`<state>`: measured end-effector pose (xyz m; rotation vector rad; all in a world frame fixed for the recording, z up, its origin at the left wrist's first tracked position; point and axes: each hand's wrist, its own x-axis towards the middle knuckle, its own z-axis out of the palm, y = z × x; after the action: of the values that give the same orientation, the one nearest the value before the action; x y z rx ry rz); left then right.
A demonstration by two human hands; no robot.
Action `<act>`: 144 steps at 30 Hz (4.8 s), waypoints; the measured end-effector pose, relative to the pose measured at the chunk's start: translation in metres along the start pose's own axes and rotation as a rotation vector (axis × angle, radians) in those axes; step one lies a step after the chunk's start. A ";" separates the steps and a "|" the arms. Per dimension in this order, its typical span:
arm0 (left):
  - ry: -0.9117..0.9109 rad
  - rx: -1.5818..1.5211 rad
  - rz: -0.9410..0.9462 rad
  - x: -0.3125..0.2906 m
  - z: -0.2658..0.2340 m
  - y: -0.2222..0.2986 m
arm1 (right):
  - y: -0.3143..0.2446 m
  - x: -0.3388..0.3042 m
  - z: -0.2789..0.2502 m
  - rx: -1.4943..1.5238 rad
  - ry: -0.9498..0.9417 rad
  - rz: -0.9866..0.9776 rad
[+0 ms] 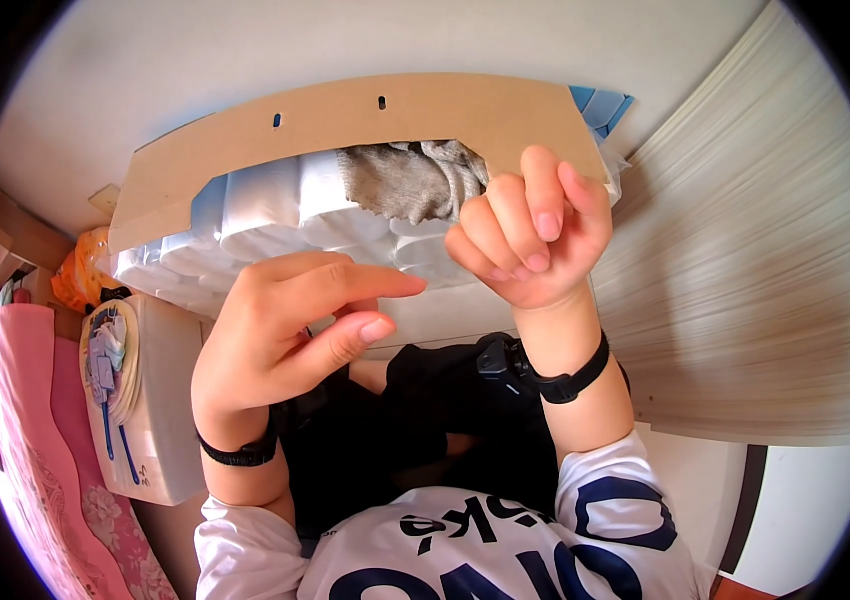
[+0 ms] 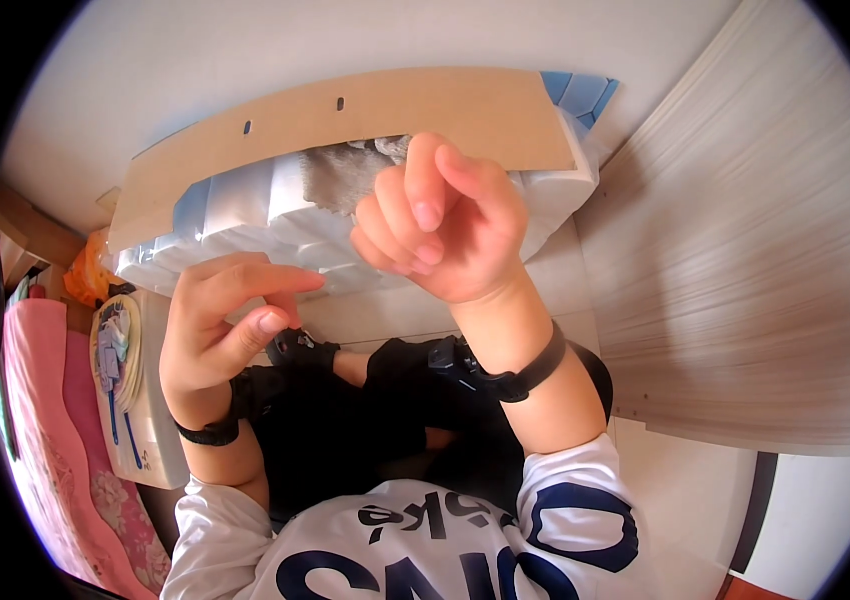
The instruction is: Cleaning a handheld fan and a small tag with a grey cloth.
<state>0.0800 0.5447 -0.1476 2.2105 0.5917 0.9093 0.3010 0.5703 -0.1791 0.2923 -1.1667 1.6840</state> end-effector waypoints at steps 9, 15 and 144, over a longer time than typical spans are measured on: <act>-0.004 0.036 -0.001 0.000 0.001 -0.001 | 0.006 0.000 0.001 0.077 0.082 -0.089; -0.016 0.048 0.005 0.002 0.001 -0.002 | 0.004 0.001 0.001 0.091 0.069 -0.097; 0.335 0.484 0.080 -0.004 0.013 0.003 | 0.018 0.008 0.063 -1.652 -0.003 -0.188</act>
<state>0.0875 0.5351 -0.1535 2.5351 0.9685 1.3022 0.2619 0.5241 -0.1520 -0.6114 -2.0169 0.1766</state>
